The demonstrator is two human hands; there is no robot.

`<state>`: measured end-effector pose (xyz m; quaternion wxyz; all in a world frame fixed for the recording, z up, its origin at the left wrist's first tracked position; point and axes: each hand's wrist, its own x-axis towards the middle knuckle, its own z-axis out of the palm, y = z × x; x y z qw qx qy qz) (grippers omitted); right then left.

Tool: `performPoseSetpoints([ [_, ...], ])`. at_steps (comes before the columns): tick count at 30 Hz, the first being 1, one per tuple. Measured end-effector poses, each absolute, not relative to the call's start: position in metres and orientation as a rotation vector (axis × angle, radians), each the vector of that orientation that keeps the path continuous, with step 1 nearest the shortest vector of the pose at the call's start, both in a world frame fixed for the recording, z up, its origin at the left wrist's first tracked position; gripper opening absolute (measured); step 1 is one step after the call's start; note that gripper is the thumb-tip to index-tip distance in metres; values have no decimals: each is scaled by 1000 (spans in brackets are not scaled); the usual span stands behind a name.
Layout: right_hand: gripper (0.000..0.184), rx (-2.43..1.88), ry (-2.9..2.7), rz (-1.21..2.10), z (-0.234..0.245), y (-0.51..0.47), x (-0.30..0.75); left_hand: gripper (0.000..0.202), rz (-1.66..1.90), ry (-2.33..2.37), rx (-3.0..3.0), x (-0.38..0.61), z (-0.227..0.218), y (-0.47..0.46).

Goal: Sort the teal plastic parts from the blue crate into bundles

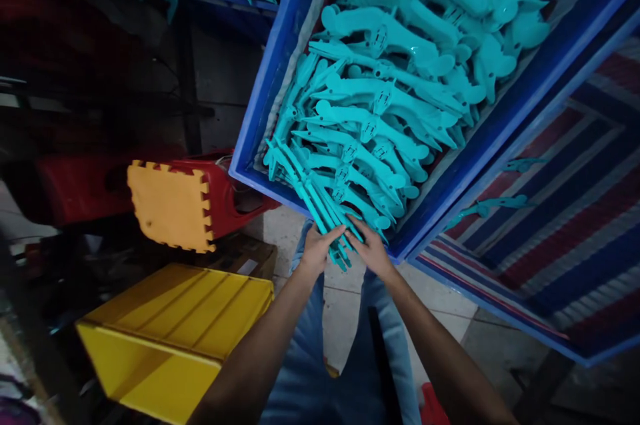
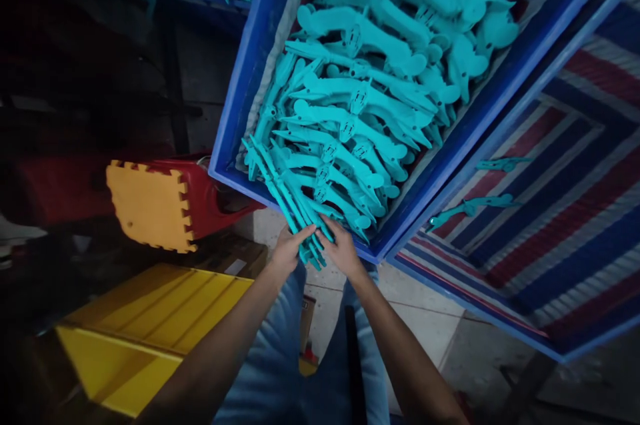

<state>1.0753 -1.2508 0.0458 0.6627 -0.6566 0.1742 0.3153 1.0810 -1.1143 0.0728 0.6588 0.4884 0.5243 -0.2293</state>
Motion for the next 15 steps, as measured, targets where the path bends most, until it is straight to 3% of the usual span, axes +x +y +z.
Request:
performPoseSetpoints([
  [4,33,-1336,667,668,61,-1248,1066,42,-521,1242,1053,1071,91,-1105],
  [10,51,-940,1040,449,81,-1279,1056,48,-568,1266,874,1060,114,-1083],
  [12,52,-999,1058,425,87,-1299,1052,49,-619,1251,902,1061,118,-1079],
  [15,52,-1448,1044,374,99,-1345,1036,47,-684,1201,966,1067,125,-1081],
])
